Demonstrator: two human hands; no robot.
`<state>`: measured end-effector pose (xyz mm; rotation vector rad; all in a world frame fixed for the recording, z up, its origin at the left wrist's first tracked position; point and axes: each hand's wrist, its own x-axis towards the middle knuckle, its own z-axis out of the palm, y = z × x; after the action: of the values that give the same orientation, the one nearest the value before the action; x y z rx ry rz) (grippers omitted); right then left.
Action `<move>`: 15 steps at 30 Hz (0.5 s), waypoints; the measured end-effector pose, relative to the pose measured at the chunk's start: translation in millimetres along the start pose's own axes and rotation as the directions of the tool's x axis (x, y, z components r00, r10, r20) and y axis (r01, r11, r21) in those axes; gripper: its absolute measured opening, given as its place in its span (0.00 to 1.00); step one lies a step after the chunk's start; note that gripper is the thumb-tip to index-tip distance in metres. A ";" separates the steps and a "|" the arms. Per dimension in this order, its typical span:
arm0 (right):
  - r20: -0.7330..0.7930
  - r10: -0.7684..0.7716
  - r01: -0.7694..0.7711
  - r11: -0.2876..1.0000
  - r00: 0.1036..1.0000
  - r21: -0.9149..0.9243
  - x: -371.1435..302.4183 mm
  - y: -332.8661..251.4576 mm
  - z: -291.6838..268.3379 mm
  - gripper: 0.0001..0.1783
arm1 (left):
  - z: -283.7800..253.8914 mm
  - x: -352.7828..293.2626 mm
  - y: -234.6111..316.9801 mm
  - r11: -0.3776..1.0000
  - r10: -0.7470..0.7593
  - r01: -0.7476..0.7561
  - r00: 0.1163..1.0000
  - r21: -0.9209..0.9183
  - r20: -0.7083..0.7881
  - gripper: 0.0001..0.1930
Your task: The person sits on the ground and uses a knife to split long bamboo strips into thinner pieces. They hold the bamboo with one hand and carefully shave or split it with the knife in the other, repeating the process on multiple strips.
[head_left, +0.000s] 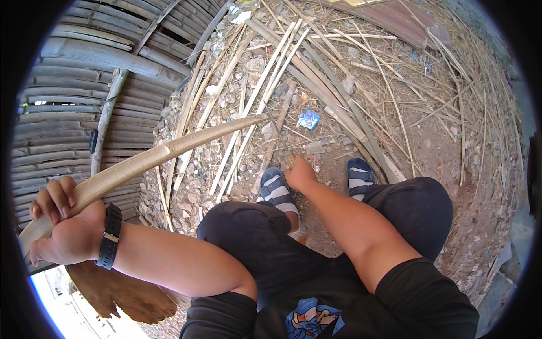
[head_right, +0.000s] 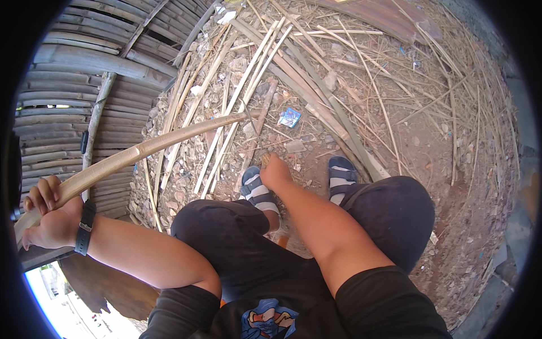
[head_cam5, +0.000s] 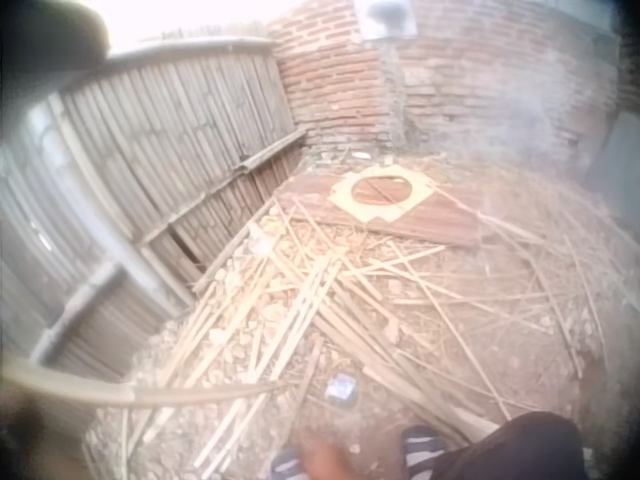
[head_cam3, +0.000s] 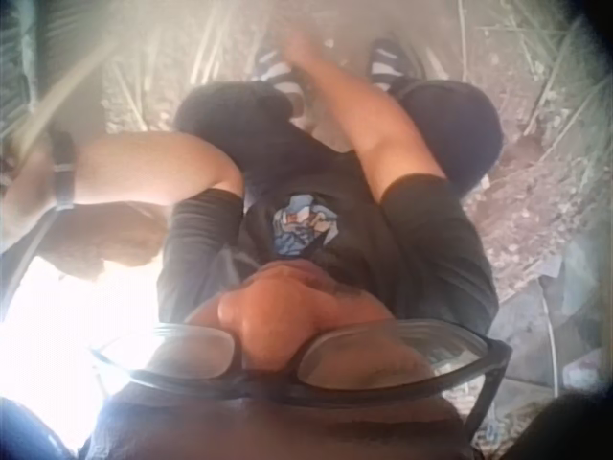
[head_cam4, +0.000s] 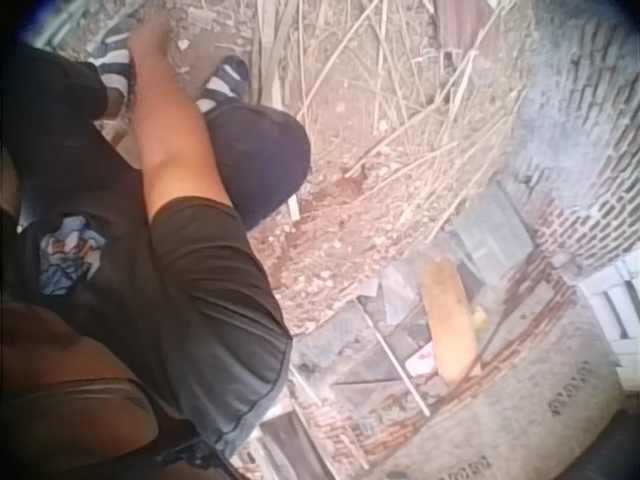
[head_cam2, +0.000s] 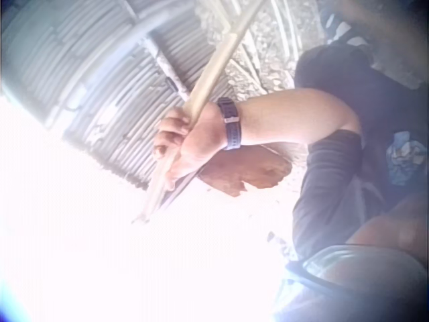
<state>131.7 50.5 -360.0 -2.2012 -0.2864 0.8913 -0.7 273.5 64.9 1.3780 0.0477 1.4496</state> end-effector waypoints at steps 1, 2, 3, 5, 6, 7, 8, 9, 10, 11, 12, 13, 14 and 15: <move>-0.019 -0.010 0.010 1.000 1.000 -0.004 -0.9 -4.2 0.4 0.25 | -3.9 0.0 0.1 1.000 -0.001 0.001 1.000 0.003 -0.009 0.42; -0.038 -0.019 0.019 1.000 0.999 -0.008 -1.9 -8.6 1.0 0.24 | -7.1 1.1 0.1 1.000 -0.003 0.003 1.000 0.006 -0.017 0.42; -0.057 -0.028 0.027 1.000 0.998 -0.012 -3.7 -12.6 1.6 0.24 | -9.5 4.3 -0.5 1.000 -0.006 0.006 1.000 0.011 -0.011 0.42; 0.017 -0.019 0.020 1.000 1.000 -0.008 -13.2 -18.3 -3.9 0.25 | -12.6 5.8 -0.8 1.000 -0.009 0.010 1.000 0.019 -0.017 0.41; 0.055 -0.015 0.016 1.000 0.998 -0.006 -17.2 -19.2 -4.8 0.26 | -14.7 3.9 -0.1 1.000 -0.008 0.008 1.000 0.009 -0.005 0.41; 0.042 -0.011 0.011 1.000 0.999 -0.012 -15.5 -9.9 -4.8 0.26 | -10.4 3.2 -0.3 1.000 -0.009 0.009 1.000 -0.011 0.013 0.41; 0.031 -0.007 0.008 1.000 1.000 -0.014 -10.4 3.6 -1.7 0.26 | -8.1 4.2 -0.4 1.000 -0.012 0.013 0.999 -0.025 0.030 0.41; 0.020 -0.004 0.004 1.000 1.000 -0.016 -5.0 15.7 2.5 0.26 | -5.6 5.0 -0.8 0.999 -0.016 0.018 0.999 -0.041 0.046 0.40; 0.018 -0.008 0.008 1.000 1.000 0.000 -6.7 10.8 2.0 0.26 | -9.8 5.8 -0.1 0.999 -0.025 0.027 0.998 -0.041 0.054 0.40; 0.015 -0.012 0.012 1.000 1.000 0.016 -7.2 5.5 1.1 0.26 | -13.6 7.0 0.2 0.999 -0.032 0.034 0.998 -0.037 0.056 0.40; 0.012 -0.016 0.016 0.999 1.000 0.032 -9.3 0.3 1.0 0.26 | -17.2 8.2 0.1 0.999 -0.038 0.040 0.997 -0.032 0.060 0.40; 0.019 -0.024 0.024 1.000 1.000 0.009 -11.9 -6.1 -0.7 0.26 | -18.4 8.6 0.2 0.999 -0.038 0.040 0.998 -0.027 0.054 0.40; 0.026 -0.032 0.033 0.999 0.999 -0.014 -15.0 -13.5 -1.8 0.26 | -19.7 8.0 0.7 0.999 -0.035 0.036 0.999 -0.017 0.041 0.40; 0.033 -0.040 0.042 0.998 0.999 -0.037 -16.8 -17.3 -2.4 0.26 | -21.0 7.3 0.9 0.999 -0.031 0.031 0.999 -0.009 0.027 0.40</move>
<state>122.1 54.0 -338.0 -2.2096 -0.3655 0.9061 -14.6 290.8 63.6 1.3837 0.0448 1.4039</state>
